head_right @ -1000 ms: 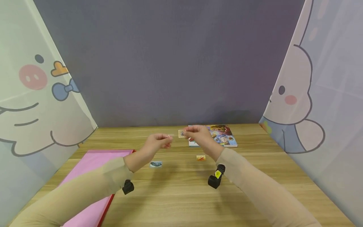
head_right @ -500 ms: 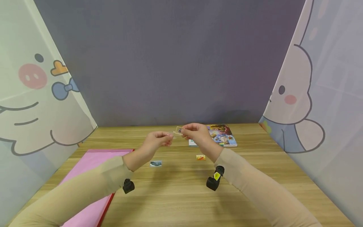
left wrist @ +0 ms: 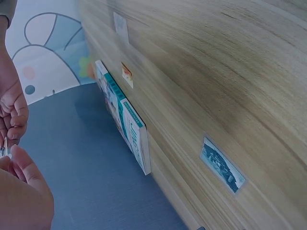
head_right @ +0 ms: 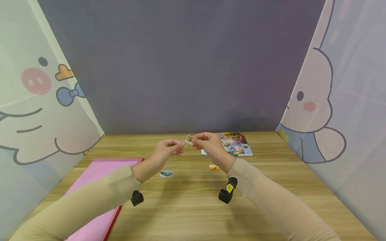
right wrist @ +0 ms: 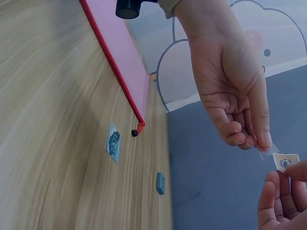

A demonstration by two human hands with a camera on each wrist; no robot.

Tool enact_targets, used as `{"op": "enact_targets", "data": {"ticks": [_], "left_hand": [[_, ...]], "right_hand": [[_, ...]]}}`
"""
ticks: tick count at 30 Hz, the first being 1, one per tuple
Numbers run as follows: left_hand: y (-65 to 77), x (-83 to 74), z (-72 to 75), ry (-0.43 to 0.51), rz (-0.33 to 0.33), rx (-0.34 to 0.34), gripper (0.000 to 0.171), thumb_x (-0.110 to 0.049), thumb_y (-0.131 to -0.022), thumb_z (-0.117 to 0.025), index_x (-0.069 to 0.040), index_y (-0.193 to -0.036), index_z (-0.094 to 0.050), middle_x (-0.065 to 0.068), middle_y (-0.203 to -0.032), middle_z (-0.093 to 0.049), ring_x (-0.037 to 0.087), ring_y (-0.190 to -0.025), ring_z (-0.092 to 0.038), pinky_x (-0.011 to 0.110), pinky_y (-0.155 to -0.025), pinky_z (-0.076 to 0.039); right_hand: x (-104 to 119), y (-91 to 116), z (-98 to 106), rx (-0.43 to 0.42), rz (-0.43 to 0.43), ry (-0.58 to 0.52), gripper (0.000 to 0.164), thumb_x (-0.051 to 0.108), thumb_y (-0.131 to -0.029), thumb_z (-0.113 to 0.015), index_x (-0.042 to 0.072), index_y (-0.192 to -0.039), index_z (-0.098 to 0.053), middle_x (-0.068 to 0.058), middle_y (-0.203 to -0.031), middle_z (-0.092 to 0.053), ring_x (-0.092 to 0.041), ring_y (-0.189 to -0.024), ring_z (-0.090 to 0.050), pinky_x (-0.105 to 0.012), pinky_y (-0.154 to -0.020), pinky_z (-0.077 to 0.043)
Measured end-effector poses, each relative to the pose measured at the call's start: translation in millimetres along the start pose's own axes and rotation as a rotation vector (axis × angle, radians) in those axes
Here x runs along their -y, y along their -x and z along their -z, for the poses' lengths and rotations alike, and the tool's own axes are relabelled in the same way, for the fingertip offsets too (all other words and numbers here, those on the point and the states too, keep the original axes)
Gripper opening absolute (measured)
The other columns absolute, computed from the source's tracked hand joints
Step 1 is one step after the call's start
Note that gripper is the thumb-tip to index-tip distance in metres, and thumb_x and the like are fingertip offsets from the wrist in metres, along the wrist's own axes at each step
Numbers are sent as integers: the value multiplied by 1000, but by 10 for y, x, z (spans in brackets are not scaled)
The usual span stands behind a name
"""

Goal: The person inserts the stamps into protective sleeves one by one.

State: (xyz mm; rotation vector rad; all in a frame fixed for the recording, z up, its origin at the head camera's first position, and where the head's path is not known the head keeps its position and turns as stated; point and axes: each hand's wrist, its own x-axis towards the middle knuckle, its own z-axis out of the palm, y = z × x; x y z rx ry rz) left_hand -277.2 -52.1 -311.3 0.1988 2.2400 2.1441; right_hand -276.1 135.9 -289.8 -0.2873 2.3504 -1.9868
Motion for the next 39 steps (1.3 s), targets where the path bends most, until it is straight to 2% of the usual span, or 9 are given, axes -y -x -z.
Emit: {"op": "enact_targets", "data": {"ticks": [7, 14, 21, 30, 39], "left_hand": [[7, -12, 0, 11, -7, -2, 20, -17, -90, -71, 1, -99, -69, 13, -91, -69, 12, -73, -64, 36, -80, -60], [-5, -19, -3, -1, -11, 4, 21, -19, -89, -72, 1, -96, -70, 12, -89, -70, 11, -73, -65, 34, -79, -60], [-3, -33, -5, -3, -9, 4, 19, -18, -89, -71, 0, -97, -70, 3, -83, -69, 11, -73, -65, 29, -75, -60], [13, -49, -7, -29, -9, 8, 18, -17, -89, -71, -1, -99, -72, 8, -90, -71, 11, -75, -67, 30, -78, -60], [35, -61, -13, -36, -6, 12, 17, -15, -89, -72, -2, -101, -72, 7, -93, -71, 12, -76, -68, 32, -80, -60]], "right_hand": [[-5, 2, -4, 18, -8, 0, 24, 16, -94, -64, -2, -110, -64, 3, -86, -68, -13, -82, -64, -32, -85, -55], [-13, 13, 7, 33, -11, 26, 23, 17, -94, -65, -1, -110, -64, 0, -92, -68, -14, -83, -64, -32, -85, -55], [-34, 6, 19, 61, 9, 64, 27, 19, -93, -66, -1, -112, -64, -1, -96, -68, -14, -85, -64, -32, -85, -55], [-27, -13, 47, 89, 4, 129, 25, 15, -93, -65, 1, -114, -64, 0, -86, -66, -16, -81, -62, -30, -78, -55], [-27, -17, 52, 94, 7, 150, 24, 15, -92, -66, 1, -112, -66, 1, -84, -67, -26, -88, -64, -30, -79, -56]]}}
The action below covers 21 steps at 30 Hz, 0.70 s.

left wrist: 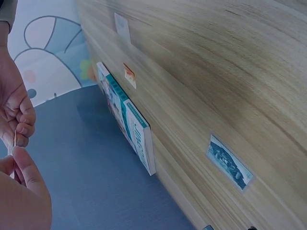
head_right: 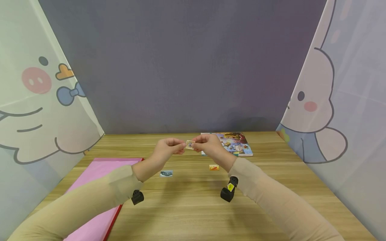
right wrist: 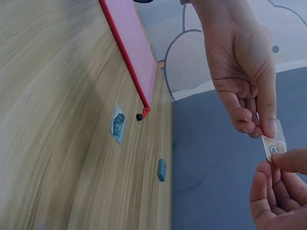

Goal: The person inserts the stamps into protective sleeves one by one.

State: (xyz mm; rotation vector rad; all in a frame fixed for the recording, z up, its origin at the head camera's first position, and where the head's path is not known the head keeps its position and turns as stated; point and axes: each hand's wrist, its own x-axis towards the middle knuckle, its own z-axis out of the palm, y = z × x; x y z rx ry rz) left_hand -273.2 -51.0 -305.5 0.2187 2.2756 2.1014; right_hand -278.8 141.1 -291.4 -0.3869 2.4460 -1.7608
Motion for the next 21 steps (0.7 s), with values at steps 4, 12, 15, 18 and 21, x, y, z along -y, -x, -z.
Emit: {"op": "enact_targets", "data": {"ticks": [4, 12, 15, 18, 21], "left_hand": [[8, -2, -8, -4, 4, 3, 18, -15, -89, -71, -3, -102, -73, 15, -99, -71, 12, -77, -68, 32, -80, -60], [3, 4, -25, -1, 9, 4, 16, -13, -88, -72, -2, -100, -72, 10, -93, -72, 12, -75, -68, 30, -77, -60], [-5, 12, -34, 15, 10, -4, 16, -13, -87, -73, -2, -99, -72, 7, -89, -72, 12, -74, -67, 30, -76, -60], [-9, 13, -44, 37, 0, -17, 15, -11, -86, -74, -1, -97, -71, 5, -85, -71, 11, -72, -67, 33, -77, -61], [-15, 17, -49, 62, -16, -24, 14, -9, -85, -74, 0, -96, -70, 5, -81, -71, 11, -70, -67, 34, -77, -61]], "right_hand": [[-8, 0, 3, 4, 8, 4, 24, 15, -93, -66, 1, -112, -66, 0, -84, -67, -31, -91, -63, -31, -79, -56], [-24, -24, 11, 4, 15, 63, 26, 20, -93, -66, 4, -114, -67, -9, -92, -70, -30, -93, -63, -33, -81, -55], [-30, -20, 19, 26, 19, 37, 29, 21, -94, -65, 4, -117, -66, -13, -102, -69, -28, -95, -64, -34, -84, -56], [-45, -16, 30, 64, 28, -36, 31, 19, -96, -63, 2, -122, -62, -14, -110, -68, -21, -94, -66, -34, -87, -57], [-55, -13, 40, 86, 28, -119, 33, 14, -96, -61, -3, -124, -59, -11, -111, -68, -18, -93, -68, -35, -88, -57]]}}
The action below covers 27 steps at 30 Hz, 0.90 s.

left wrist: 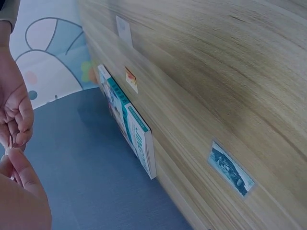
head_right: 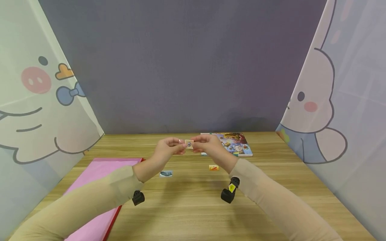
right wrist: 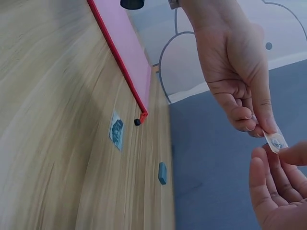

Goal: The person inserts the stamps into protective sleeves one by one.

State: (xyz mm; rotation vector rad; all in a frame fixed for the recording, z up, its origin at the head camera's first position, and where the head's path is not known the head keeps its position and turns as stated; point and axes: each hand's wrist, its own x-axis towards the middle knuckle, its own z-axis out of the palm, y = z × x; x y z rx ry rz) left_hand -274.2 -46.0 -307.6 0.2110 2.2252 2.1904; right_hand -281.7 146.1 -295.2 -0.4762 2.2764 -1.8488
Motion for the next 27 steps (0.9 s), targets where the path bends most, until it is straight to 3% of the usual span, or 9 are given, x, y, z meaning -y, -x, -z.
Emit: {"op": "enact_targets", "data": {"ticks": [14, 20, 27], "left_hand": [[-24, 7, -13, 16, 3, 8, 13, -6, -86, -73, 1, -96, -69, 5, -79, -71, 11, -67, -68, 29, -72, -61], [-36, 7, -23, 0, 15, 7, 15, -8, -85, -74, 0, -96, -70, 6, -81, -72, 11, -67, -68, 33, -75, -61], [-31, 35, -20, -1, -25, 21, 16, -9, -86, -74, 0, -98, -70, 6, -83, -72, 12, -70, -68, 39, -80, -60]], "right_hand": [[14, 14, -17, -29, 6, -47, 32, 10, -93, -64, -7, -121, -60, -7, -99, -72, -15, -86, -70, -31, -83, -59], [-7, 11, -9, -35, 12, -44, 34, 11, -93, -65, -7, -122, -59, -3, -98, -72, -14, -85, -69, -31, -83, -59], [-29, 17, 25, -95, -6, 5, 35, 17, -93, -66, -3, -122, -62, -4, -101, -69, -17, -87, -67, -31, -84, -58]]}}
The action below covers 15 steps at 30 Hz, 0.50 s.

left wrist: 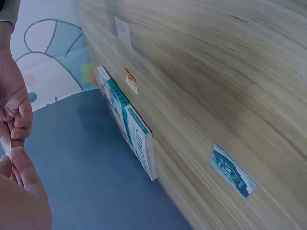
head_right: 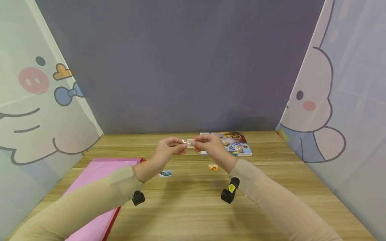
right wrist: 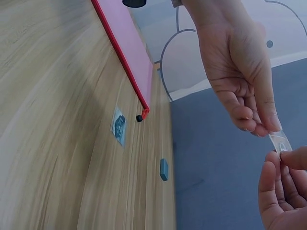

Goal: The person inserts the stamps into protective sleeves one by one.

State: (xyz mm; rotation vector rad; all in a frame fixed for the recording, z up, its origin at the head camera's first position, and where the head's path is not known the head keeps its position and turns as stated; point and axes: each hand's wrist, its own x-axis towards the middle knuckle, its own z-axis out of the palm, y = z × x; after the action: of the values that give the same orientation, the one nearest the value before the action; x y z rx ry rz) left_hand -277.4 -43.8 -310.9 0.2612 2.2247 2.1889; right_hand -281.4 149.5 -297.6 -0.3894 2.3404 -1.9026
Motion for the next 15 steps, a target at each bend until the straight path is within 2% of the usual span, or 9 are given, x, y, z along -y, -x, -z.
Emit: {"op": "enact_targets", "data": {"ticks": [9, 15], "left_hand": [[18, -11, 18, -10, -2, 1, 16, -12, -88, -72, 0, -98, -70, 8, -83, -70, 12, -72, -67, 37, -80, -60], [18, -14, 15, -9, 2, -5, 16, -12, -87, -72, 0, -98, -71, 8, -84, -71, 13, -72, -68, 30, -75, -61]], "right_hand": [[-2, 16, 18, -17, -3, -10, 34, 14, -93, -65, -4, -122, -61, 1, -96, -69, -14, -83, -67, -40, -90, -56], [-5, 13, 21, -21, -3, 1, 32, 15, -93, -66, -3, -120, -62, 0, -98, -69, -15, -84, -66, -31, -83, -57]]}}
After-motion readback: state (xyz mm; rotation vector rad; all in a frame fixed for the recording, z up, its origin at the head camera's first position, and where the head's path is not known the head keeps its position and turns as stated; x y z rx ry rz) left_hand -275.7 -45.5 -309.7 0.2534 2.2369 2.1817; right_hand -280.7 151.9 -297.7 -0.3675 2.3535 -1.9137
